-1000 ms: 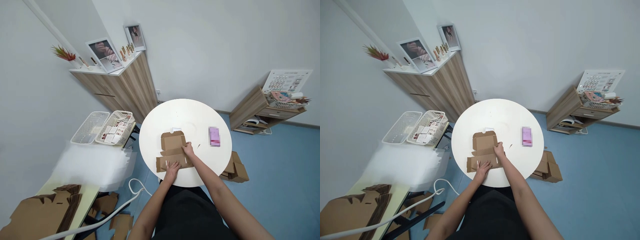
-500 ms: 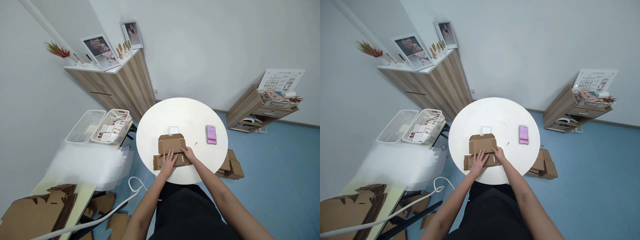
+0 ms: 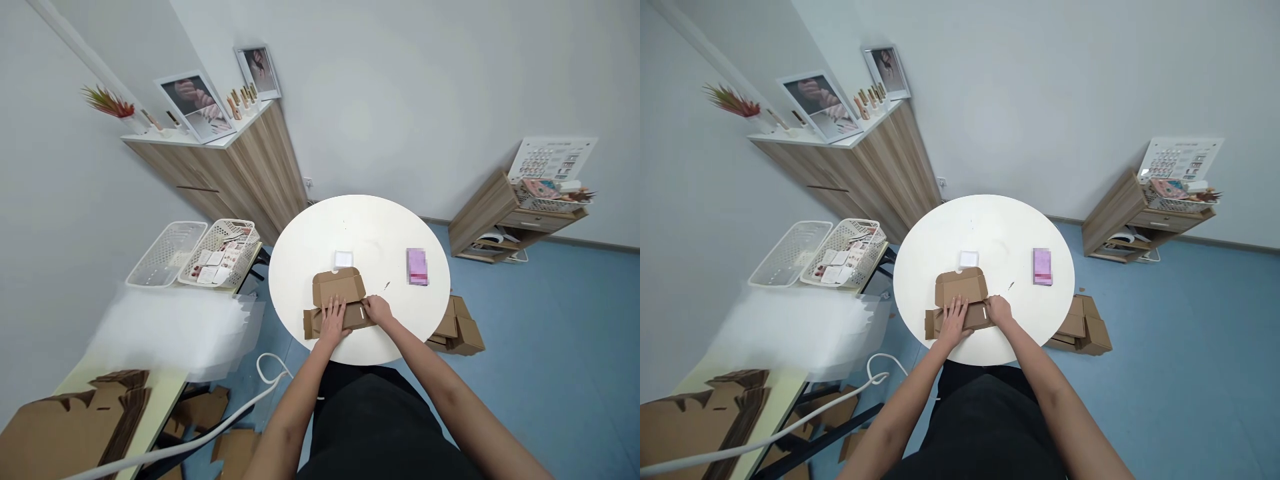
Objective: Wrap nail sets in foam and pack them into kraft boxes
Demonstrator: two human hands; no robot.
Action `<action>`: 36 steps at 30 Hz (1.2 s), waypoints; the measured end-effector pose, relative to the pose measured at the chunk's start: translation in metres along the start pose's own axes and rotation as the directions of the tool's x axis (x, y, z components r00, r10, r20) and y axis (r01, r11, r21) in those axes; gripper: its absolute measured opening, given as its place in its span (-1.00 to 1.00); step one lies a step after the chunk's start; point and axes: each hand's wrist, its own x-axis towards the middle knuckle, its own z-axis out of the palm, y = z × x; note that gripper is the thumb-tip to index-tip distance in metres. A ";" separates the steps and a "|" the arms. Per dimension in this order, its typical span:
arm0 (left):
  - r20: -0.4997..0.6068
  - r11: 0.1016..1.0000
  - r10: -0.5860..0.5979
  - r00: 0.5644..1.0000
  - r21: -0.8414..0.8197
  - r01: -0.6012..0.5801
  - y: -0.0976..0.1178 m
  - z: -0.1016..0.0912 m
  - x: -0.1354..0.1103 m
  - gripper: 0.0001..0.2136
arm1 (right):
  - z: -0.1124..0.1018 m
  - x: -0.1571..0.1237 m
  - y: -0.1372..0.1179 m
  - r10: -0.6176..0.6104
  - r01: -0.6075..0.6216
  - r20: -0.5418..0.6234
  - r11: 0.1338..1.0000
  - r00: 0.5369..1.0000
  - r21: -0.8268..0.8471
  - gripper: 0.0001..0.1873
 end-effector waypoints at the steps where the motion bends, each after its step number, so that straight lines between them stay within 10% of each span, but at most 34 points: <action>1: -0.004 1.000 -0.003 1.000 -0.004 0.003 0.000 0.001 0.000 -0.04 | 0.001 -0.003 -0.003 -0.003 0.003 0.007 0.999 1.000 -0.038 -0.78; 12: 0.097 0.993 -0.105 0.990 0.063 0.100 0.009 -0.004 0.004 -0.01 | 0.001 -0.028 -0.010 -0.001 -0.019 -0.120 0.986 0.993 -0.164 -0.72; 19: 0.097 0.992 -0.115 0.989 0.062 0.110 0.009 -0.003 0.004 0.01 | -0.002 -0.037 -0.009 0.234 -0.198 0.143 0.954 0.962 -0.226 -0.64; 27: 0.097 0.993 -0.116 0.988 0.043 0.112 0.011 -0.004 0.002 0.00 | 0.011 -0.030 -0.022 0.148 -0.114 0.166 0.974 0.975 -0.198 -0.76; 34: 0.084 0.994 -0.104 0.991 0.038 0.101 0.010 -0.002 0.002 0.02 | 0.001 -0.028 0.015 0.205 -0.170 -0.207 0.970 0.957 0.176 -0.68; 36: 0.084 0.994 -0.108 0.991 0.039 0.105 0.010 -0.002 0.002 0.02 | -0.001 -0.026 0.029 0.319 -0.254 -0.157 0.908 0.935 0.332 -0.66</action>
